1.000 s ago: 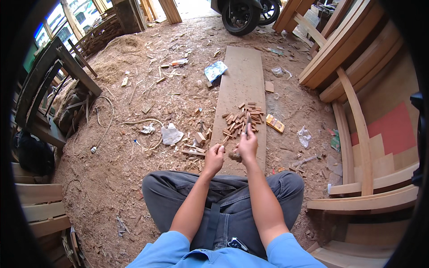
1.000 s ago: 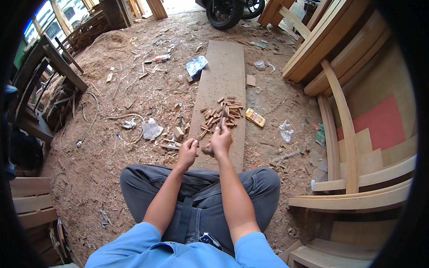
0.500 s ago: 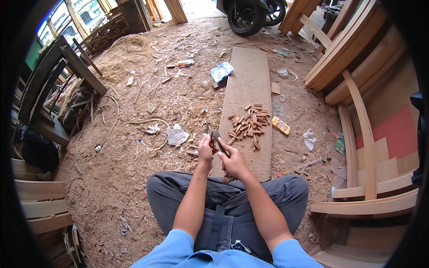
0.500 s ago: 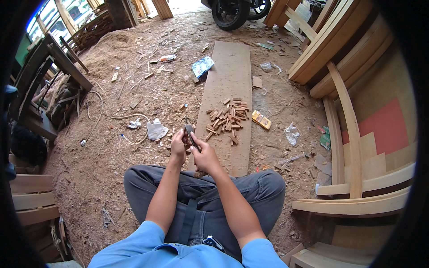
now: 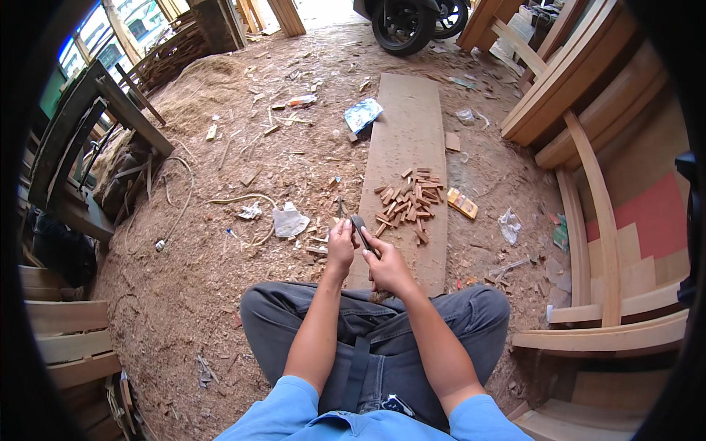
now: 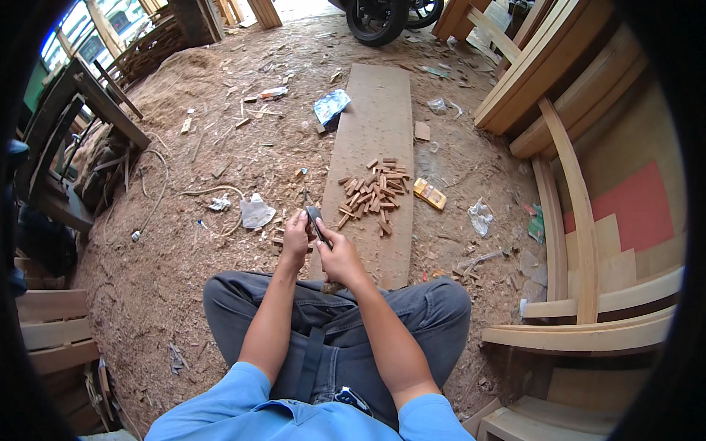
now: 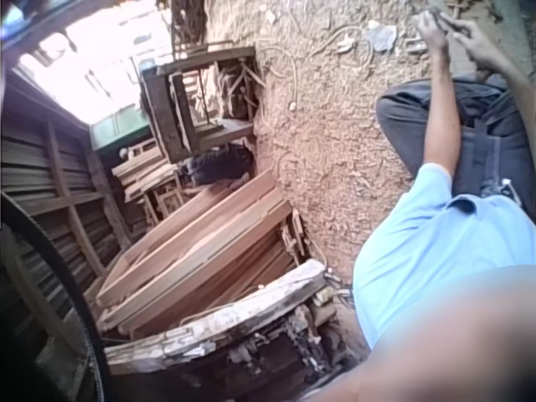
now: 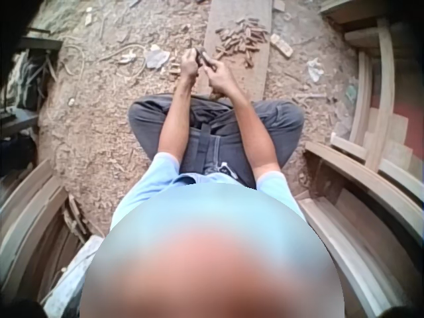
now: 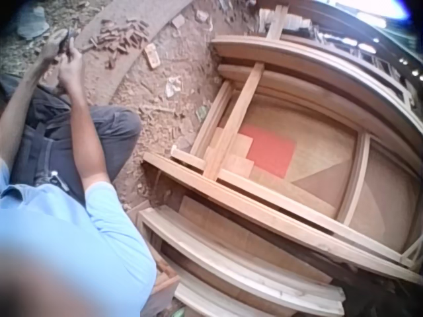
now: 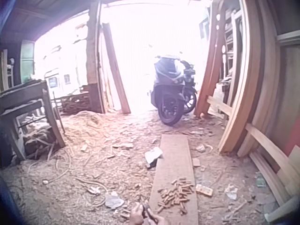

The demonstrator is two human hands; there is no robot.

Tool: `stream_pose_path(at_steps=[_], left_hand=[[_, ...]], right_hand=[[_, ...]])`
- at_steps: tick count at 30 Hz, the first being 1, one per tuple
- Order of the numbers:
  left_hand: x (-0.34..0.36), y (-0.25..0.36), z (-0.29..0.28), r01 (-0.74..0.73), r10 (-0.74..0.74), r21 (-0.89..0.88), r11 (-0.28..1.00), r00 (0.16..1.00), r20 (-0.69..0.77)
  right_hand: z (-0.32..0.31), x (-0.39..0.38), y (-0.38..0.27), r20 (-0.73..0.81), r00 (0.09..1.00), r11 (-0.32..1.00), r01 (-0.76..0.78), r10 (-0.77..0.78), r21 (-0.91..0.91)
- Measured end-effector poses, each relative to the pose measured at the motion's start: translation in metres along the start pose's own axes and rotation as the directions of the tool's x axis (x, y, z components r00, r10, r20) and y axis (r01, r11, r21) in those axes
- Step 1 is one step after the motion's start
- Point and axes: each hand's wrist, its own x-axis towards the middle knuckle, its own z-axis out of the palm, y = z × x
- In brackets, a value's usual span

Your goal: The person sits on the floor and uses a knife to shave and shape small wooden pieces. They repeatedly pick up pieces, pare them with the blade, and place them back on a board.

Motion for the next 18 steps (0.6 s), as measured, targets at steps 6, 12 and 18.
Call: stream_pose_path(at_steps=[6,12,18], left_hand=[[-0.021,-0.01,0.016,-0.177,0.138,0.262,0.949,0.977,0.161],[-0.012,0.011,0.006,-0.045,0.046,0.021,0.999,0.999,-0.012],[-0.009,0.01,0.0,0.076,-0.087,-0.181,0.98,0.995,-0.055]], right_hand=[[-0.017,0.036,0.013,-0.453,0.891,0.988,0.089,-0.021,0.129],[-0.029,0.026,0.016,-0.377,0.926,0.932,0.14,-0.004,0.335],[0.003,0.025,0.026,-0.025,0.962,0.96,0.271,-0.273,-0.071]])
